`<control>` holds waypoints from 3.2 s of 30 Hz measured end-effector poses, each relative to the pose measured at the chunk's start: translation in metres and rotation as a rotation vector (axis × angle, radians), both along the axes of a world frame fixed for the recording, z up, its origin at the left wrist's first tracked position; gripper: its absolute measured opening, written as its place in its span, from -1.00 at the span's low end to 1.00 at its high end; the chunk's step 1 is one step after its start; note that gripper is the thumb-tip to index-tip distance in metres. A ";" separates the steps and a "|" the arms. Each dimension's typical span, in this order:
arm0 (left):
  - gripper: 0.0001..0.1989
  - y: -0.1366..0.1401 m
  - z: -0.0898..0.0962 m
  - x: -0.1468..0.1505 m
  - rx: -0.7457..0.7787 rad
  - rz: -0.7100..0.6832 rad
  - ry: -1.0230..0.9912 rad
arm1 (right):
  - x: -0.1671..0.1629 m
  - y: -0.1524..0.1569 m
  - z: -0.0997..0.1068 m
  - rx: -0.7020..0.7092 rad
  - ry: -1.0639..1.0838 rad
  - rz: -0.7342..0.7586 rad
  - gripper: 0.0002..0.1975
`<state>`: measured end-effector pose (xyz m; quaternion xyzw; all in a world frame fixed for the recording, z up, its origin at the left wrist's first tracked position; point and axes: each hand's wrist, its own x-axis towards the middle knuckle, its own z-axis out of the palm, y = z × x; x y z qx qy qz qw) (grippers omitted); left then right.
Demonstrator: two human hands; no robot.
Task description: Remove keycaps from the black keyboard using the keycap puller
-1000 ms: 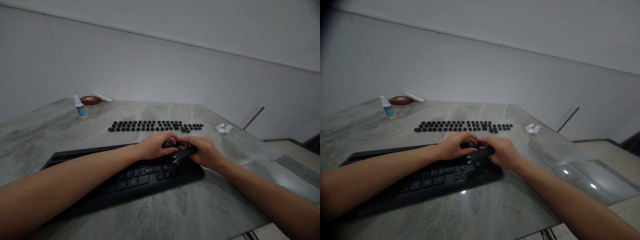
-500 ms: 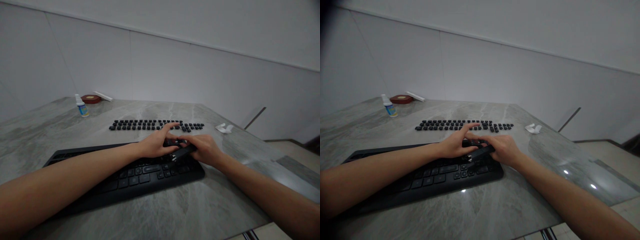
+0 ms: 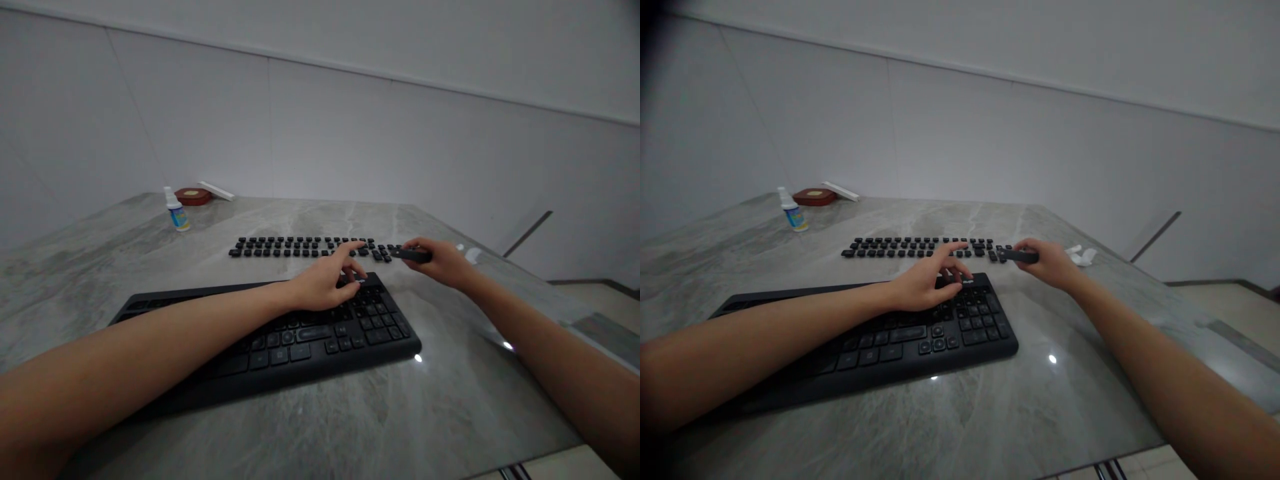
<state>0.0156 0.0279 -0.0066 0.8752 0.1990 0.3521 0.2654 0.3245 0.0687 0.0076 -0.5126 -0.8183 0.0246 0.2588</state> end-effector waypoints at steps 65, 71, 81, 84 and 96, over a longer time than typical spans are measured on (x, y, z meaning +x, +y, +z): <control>-0.67 -0.004 0.000 0.003 0.476 0.081 0.215 | 0.012 -0.002 -0.011 -0.014 0.614 -0.253 -0.41; -0.72 -0.005 0.001 0.003 0.572 0.104 0.260 | -0.025 -0.033 0.003 0.124 0.677 -0.192 -0.33; -0.78 -0.009 0.008 0.003 0.604 0.054 0.203 | -0.084 -0.090 0.017 0.389 0.191 0.539 -0.69; -0.79 -0.010 0.009 0.003 0.586 -0.020 0.185 | -0.086 -0.082 0.008 0.460 0.052 0.584 -0.84; -0.90 -0.004 0.003 0.003 0.520 -0.152 0.231 | -0.075 -0.067 0.006 0.290 -0.186 0.716 -0.75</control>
